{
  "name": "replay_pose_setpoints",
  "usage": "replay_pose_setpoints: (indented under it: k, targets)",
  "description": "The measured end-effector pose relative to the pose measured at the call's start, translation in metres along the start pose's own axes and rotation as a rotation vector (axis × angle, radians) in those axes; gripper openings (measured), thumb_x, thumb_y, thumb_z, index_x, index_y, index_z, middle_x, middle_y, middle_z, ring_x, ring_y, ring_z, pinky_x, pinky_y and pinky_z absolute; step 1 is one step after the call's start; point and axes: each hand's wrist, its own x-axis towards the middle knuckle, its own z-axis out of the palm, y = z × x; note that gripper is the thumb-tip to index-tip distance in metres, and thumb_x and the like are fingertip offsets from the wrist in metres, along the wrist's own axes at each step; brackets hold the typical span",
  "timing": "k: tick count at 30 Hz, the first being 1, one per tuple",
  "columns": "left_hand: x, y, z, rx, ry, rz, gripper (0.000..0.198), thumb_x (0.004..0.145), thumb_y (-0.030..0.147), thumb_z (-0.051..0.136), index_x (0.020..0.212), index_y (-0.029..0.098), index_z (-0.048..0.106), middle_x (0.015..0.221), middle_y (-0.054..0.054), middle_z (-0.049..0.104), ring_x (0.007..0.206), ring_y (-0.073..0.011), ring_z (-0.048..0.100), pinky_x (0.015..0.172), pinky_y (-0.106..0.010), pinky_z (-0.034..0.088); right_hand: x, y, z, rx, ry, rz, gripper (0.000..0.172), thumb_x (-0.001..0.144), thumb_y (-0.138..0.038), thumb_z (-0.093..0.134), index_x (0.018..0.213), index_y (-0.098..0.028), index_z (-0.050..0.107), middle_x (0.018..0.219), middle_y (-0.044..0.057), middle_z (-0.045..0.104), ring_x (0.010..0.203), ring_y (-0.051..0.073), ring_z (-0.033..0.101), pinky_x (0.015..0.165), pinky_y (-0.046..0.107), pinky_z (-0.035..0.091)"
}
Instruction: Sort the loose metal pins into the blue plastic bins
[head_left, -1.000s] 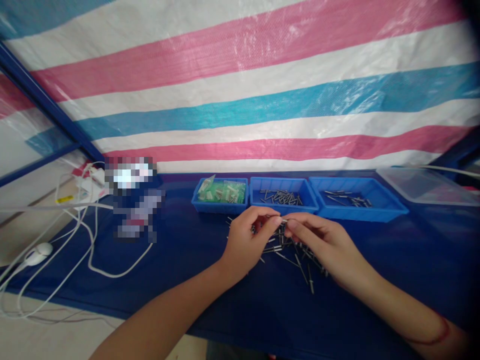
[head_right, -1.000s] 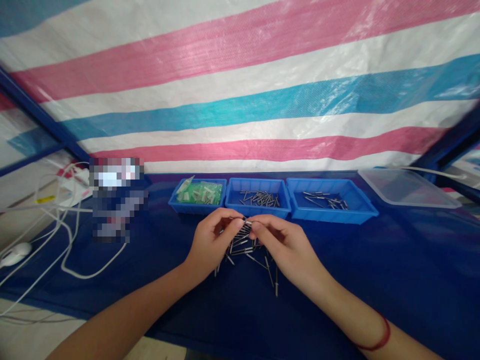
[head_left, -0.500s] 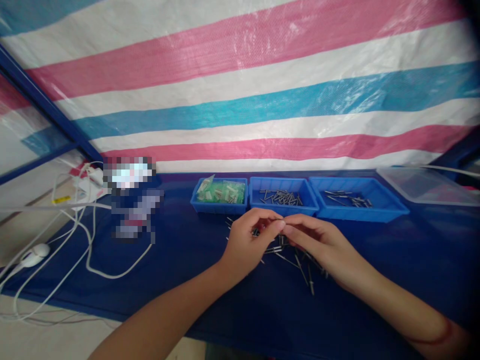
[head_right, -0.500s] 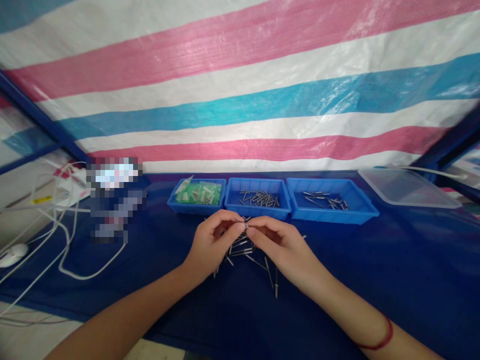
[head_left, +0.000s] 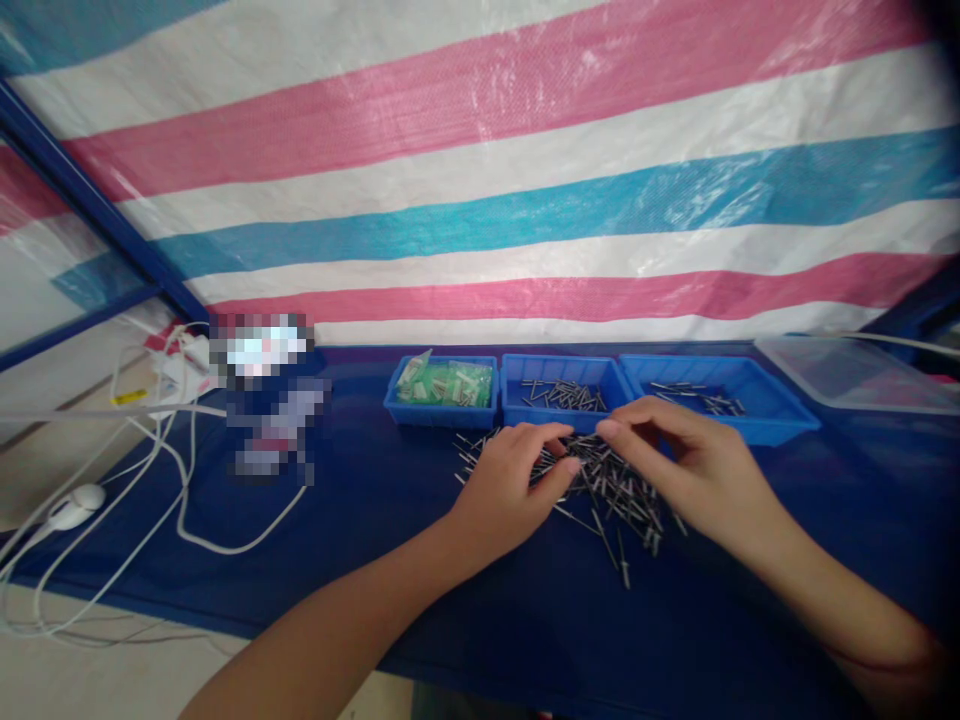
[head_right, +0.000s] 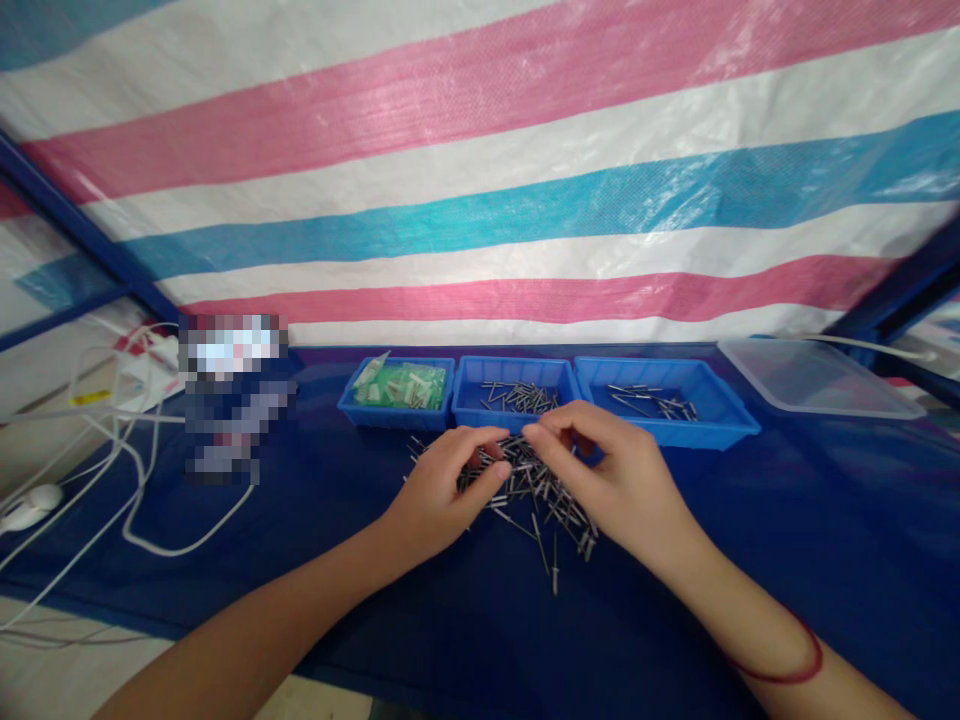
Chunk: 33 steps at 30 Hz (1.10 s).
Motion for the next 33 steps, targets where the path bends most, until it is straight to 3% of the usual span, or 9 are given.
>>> replay_pose_setpoints:
  k: [3, 7, 10, 12, 17, 22, 26, 31, 33]
  targets:
    - [-0.002, 0.0, -0.001, 0.131, -0.06, 0.06, 0.032, 0.091, 0.032, 0.052, 0.12, 0.018, 0.056, 0.106, -0.007, 0.065, 0.099, -0.0216, 0.056, 0.088, -0.035, 0.041, 0.012, 0.018, -0.024, -0.098, 0.144, 0.113, 0.026, 0.085, -0.047, 0.054, 0.082, -0.024, 0.065, 0.082, 0.005, 0.068, 0.073, 0.022, 0.06, 0.064, 0.035, 0.045]
    - [-0.005, 0.001, -0.002, 0.28, -0.19, 0.183, 0.026, 0.091, 0.039, 0.053, 0.106, 0.024, 0.066, 0.108, -0.006, 0.064, 0.102, -0.0224, 0.053, 0.085, -0.035, 0.037, 0.026, 0.058, -0.059, -0.345, 0.308, 0.24, 0.028, 0.082, -0.049, 0.055, 0.077, -0.024, 0.064, 0.068, 0.005, 0.063, 0.064, 0.025, 0.058, 0.058, 0.038, 0.039]
    - [-0.007, -0.001, 0.0, 0.335, -0.28, 0.303, 0.033, 0.086, 0.049, 0.058, 0.109, 0.028, 0.066, 0.112, -0.005, 0.062, 0.104, -0.023, 0.05, 0.083, -0.035, 0.034, 0.03, 0.082, -0.073, -0.658, 0.27, 0.269, 0.029, 0.079, -0.054, 0.055, 0.071, -0.028, 0.064, 0.054, 0.004, 0.055, 0.053, 0.024, 0.053, 0.055, 0.037, 0.03]
    - [-0.008, -0.003, 0.002, 0.364, -0.329, 0.348, 0.034, 0.084, 0.051, 0.06, 0.109, 0.03, 0.066, 0.113, -0.004, 0.062, 0.105, -0.0231, 0.049, 0.082, -0.036, 0.032, 0.03, 0.089, -0.074, -0.786, 0.246, 0.267, 0.029, 0.079, -0.056, 0.054, 0.075, -0.029, 0.064, 0.057, 0.004, 0.056, 0.05, 0.023, 0.05, 0.054, 0.036, 0.026]
    - [-0.01, -0.007, 0.008, 0.387, -0.367, 0.37, 0.02, 0.089, 0.044, 0.056, 0.094, 0.029, 0.068, 0.105, 0.0, 0.065, 0.102, -0.0209, 0.049, 0.082, -0.036, 0.027, 0.027, 0.064, -0.059, -0.697, 0.26, 0.121, 0.026, 0.086, -0.049, 0.046, 0.093, -0.03, 0.061, 0.076, 0.005, 0.06, 0.065, 0.027, 0.056, 0.056, 0.036, 0.03]
    - [-0.01, -0.007, 0.011, 0.4, -0.328, 0.388, 0.017, 0.089, 0.04, 0.058, 0.09, 0.026, 0.067, 0.102, 0.0, 0.065, 0.098, -0.0185, 0.052, 0.085, -0.036, 0.028, 0.02, 0.029, -0.041, -0.57, 0.219, -0.026, 0.023, 0.088, -0.042, 0.045, 0.09, -0.027, 0.063, 0.083, 0.008, 0.063, 0.082, 0.033, 0.059, 0.069, 0.043, 0.039]
    - [-0.005, -0.005, 0.007, 0.369, -0.261, 0.303, 0.021, 0.093, 0.039, 0.052, 0.091, 0.022, 0.064, 0.096, -0.001, 0.068, 0.092, -0.0169, 0.057, 0.082, -0.034, 0.031, 0.012, 0.013, -0.028, -0.364, 0.098, -0.092, 0.02, 0.087, -0.039, 0.051, 0.09, -0.024, 0.065, 0.086, 0.007, 0.067, 0.079, 0.026, 0.061, 0.069, 0.038, 0.043]
    - [0.002, -0.005, -0.001, 0.231, -0.133, 0.131, 0.02, 0.095, 0.034, 0.049, 0.095, 0.019, 0.062, 0.097, -0.003, 0.068, 0.089, -0.0154, 0.061, 0.077, -0.028, 0.038, 0.001, -0.001, -0.006, -0.13, -0.317, -0.085, 0.022, 0.088, -0.04, 0.052, 0.085, -0.023, 0.065, 0.082, 0.003, 0.067, 0.069, 0.018, 0.059, 0.059, 0.029, 0.044]
    - [0.003, -0.007, -0.003, 0.193, -0.101, 0.092, 0.018, 0.094, 0.033, 0.051, 0.095, 0.019, 0.062, 0.097, -0.003, 0.067, 0.09, -0.0157, 0.061, 0.077, -0.028, 0.04, -0.002, -0.002, 0.002, -0.088, -0.398, -0.079, 0.021, 0.089, -0.037, 0.05, 0.086, -0.022, 0.065, 0.076, 0.002, 0.066, 0.063, 0.016, 0.056, 0.057, 0.028, 0.043]
